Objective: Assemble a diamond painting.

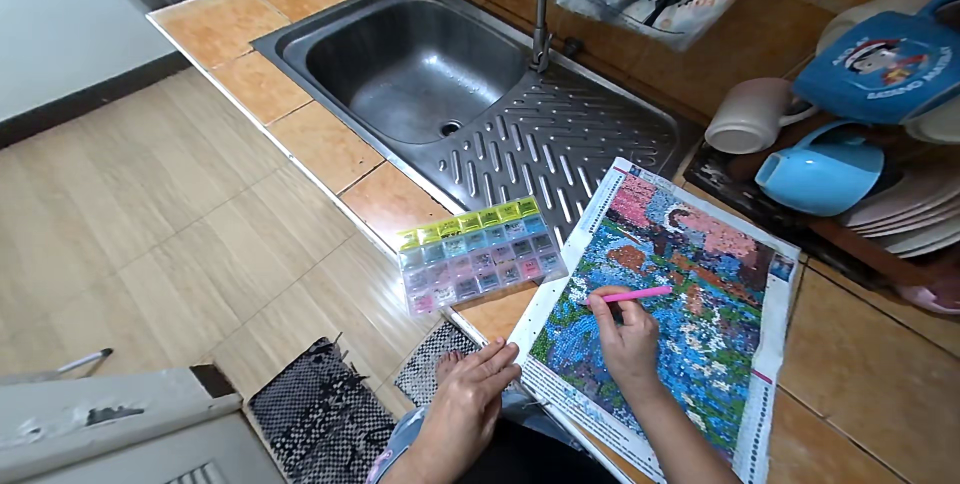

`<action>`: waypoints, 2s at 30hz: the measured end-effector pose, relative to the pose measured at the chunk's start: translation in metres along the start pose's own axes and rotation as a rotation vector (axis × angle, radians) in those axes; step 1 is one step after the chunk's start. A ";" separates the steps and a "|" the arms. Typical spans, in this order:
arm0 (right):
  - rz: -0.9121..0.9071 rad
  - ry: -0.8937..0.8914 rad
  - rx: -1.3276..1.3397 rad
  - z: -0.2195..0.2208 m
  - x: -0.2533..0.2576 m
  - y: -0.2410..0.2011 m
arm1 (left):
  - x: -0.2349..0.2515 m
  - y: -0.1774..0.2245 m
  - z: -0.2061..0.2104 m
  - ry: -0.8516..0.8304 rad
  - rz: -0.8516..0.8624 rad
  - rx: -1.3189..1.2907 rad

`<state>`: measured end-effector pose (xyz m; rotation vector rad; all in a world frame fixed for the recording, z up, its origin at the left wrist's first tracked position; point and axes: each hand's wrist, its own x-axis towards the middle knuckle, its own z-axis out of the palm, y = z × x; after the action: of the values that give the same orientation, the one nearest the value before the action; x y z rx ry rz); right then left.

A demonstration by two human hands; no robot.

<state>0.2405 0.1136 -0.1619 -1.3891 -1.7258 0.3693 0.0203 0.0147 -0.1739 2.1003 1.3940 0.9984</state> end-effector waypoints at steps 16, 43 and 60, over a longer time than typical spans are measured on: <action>-0.016 -0.039 -0.003 -0.002 0.002 0.000 | 0.000 0.000 0.000 0.000 -0.001 0.011; 0.047 0.012 0.107 -0.001 -0.003 0.010 | 0.000 0.000 -0.001 -0.023 -0.011 0.011; 0.056 0.033 0.136 0.002 -0.003 0.010 | 0.001 0.001 -0.001 -0.010 -0.012 0.005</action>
<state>0.2455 0.1146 -0.1709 -1.3392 -1.6073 0.4834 0.0202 0.0148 -0.1719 2.0954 1.4046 0.9788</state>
